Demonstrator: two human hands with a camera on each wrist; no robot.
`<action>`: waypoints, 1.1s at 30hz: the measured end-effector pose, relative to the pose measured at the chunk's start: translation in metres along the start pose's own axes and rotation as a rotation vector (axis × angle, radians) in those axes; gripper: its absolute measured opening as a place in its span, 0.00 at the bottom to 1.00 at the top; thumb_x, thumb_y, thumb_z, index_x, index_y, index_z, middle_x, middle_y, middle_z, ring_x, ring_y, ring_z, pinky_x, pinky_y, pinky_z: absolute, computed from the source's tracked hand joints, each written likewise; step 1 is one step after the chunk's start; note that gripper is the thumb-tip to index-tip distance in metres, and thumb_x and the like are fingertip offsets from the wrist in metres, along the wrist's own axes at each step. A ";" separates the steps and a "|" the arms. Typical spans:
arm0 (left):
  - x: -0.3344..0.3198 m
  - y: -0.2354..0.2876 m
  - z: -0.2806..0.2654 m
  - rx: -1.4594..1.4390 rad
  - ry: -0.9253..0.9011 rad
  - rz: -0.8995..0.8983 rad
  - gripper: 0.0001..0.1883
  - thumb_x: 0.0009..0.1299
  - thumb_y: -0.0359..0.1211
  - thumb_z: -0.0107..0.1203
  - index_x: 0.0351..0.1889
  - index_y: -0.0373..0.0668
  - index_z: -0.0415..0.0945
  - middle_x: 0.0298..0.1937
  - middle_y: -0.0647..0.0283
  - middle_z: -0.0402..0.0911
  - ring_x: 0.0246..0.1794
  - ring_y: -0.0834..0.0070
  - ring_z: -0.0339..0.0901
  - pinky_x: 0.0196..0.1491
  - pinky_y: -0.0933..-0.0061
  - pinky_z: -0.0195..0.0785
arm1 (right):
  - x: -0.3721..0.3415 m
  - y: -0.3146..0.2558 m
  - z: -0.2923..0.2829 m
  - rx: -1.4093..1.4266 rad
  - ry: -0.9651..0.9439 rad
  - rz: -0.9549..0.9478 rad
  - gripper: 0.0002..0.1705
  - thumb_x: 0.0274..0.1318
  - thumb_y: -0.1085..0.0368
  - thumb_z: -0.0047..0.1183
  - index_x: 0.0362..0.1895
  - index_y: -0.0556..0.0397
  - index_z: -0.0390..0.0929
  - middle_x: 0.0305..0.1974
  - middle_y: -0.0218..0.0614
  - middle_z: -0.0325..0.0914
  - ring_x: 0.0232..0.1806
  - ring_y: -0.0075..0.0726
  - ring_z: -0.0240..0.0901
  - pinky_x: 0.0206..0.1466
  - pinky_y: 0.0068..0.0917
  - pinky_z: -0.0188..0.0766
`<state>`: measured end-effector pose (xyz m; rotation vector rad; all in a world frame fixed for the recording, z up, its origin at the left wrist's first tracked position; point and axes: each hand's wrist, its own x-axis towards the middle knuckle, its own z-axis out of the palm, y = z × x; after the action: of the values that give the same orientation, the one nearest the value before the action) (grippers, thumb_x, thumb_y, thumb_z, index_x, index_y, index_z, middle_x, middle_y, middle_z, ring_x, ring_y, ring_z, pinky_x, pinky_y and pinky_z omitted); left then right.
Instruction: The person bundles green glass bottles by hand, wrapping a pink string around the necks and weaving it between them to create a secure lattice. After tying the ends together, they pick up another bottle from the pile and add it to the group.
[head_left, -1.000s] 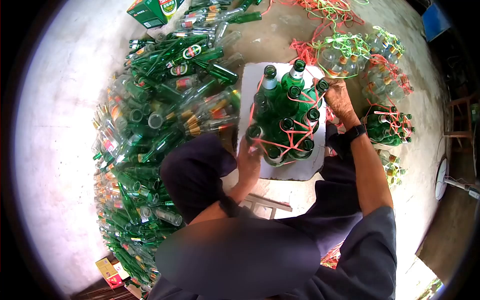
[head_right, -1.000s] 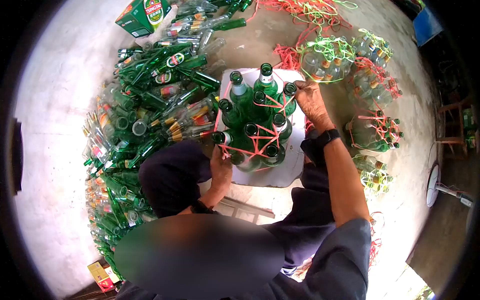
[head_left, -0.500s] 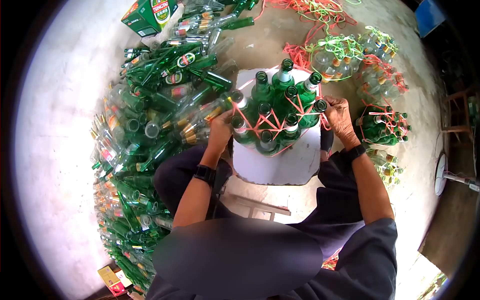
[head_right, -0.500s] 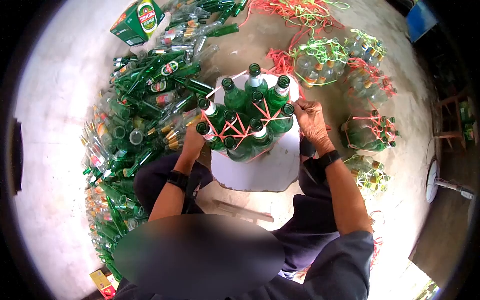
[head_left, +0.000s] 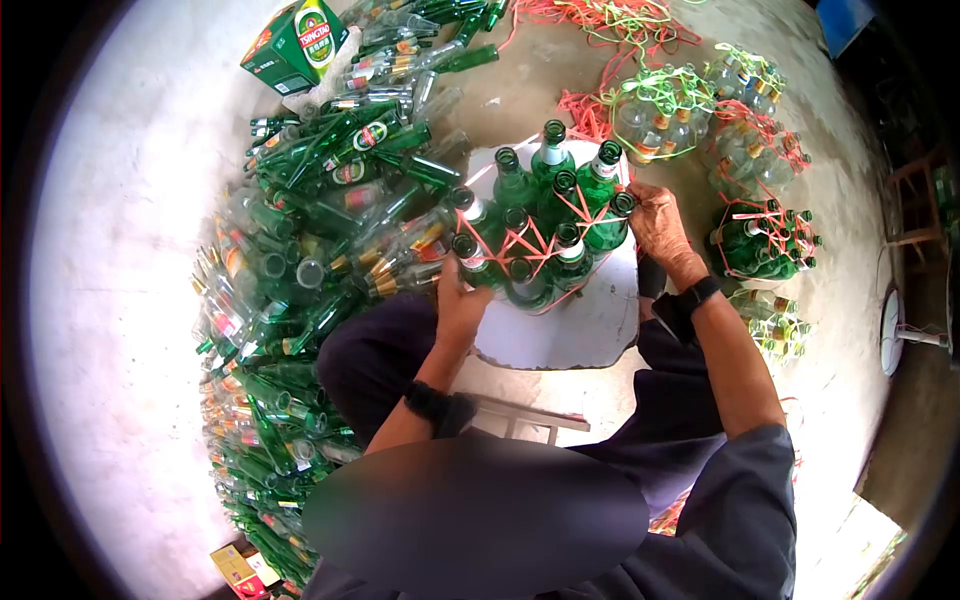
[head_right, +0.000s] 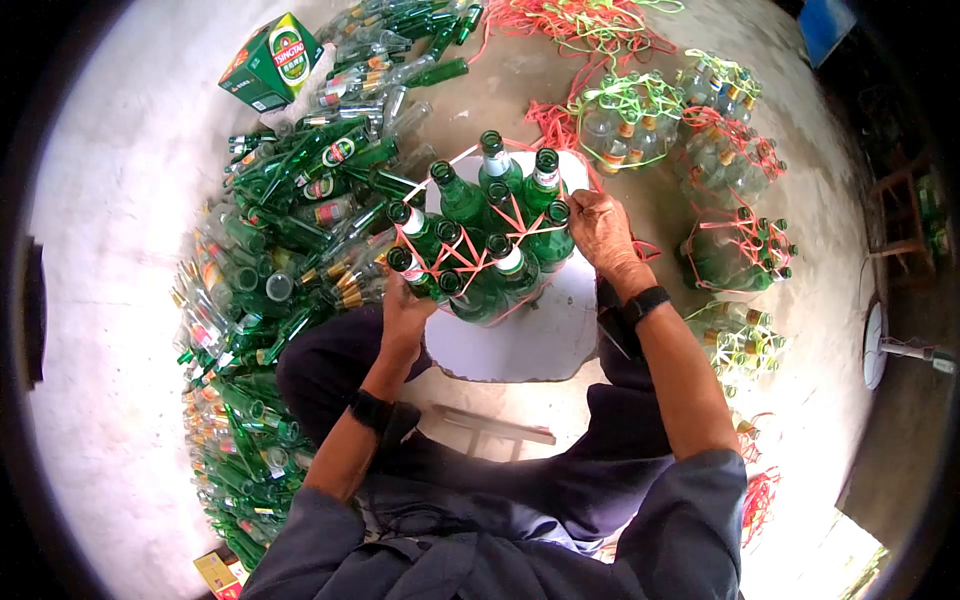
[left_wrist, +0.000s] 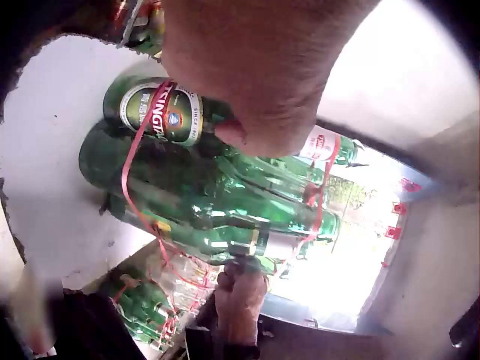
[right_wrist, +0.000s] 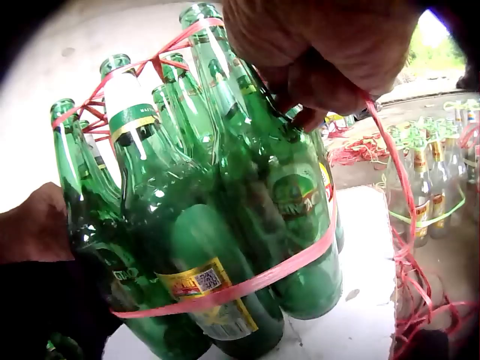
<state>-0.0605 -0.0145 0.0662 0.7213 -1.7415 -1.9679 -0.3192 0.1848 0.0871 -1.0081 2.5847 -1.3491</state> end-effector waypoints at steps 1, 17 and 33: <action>0.001 0.001 0.002 0.003 -0.022 -0.031 0.41 0.58 0.15 0.55 0.73 0.37 0.57 0.60 0.62 0.75 0.58 0.72 0.74 0.61 0.70 0.68 | -0.001 0.004 0.003 0.001 0.005 0.001 0.14 0.65 0.63 0.52 0.28 0.58 0.77 0.27 0.58 0.74 0.33 0.68 0.74 0.37 0.48 0.72; 0.036 0.024 -0.007 -0.018 -0.202 0.044 0.32 0.55 0.17 0.59 0.61 0.36 0.67 0.49 0.63 0.79 0.48 0.74 0.78 0.49 0.71 0.73 | -0.013 0.011 -0.003 -0.236 -0.077 -0.116 0.11 0.63 0.66 0.47 0.32 0.59 0.78 0.28 0.57 0.76 0.33 0.65 0.76 0.36 0.51 0.72; 0.036 0.097 -0.006 0.538 0.277 0.510 0.17 0.63 0.19 0.51 0.51 0.36 0.77 0.49 0.59 0.81 0.49 0.67 0.78 0.55 0.68 0.70 | -0.028 0.003 -0.003 -0.429 -0.187 -0.172 0.19 0.67 0.59 0.47 0.29 0.58 0.81 0.29 0.55 0.80 0.34 0.64 0.79 0.40 0.52 0.77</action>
<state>-0.0873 -0.0544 0.1580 0.5947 -2.0362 -1.0248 -0.2994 0.2047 0.0803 -1.3657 2.7487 -0.6859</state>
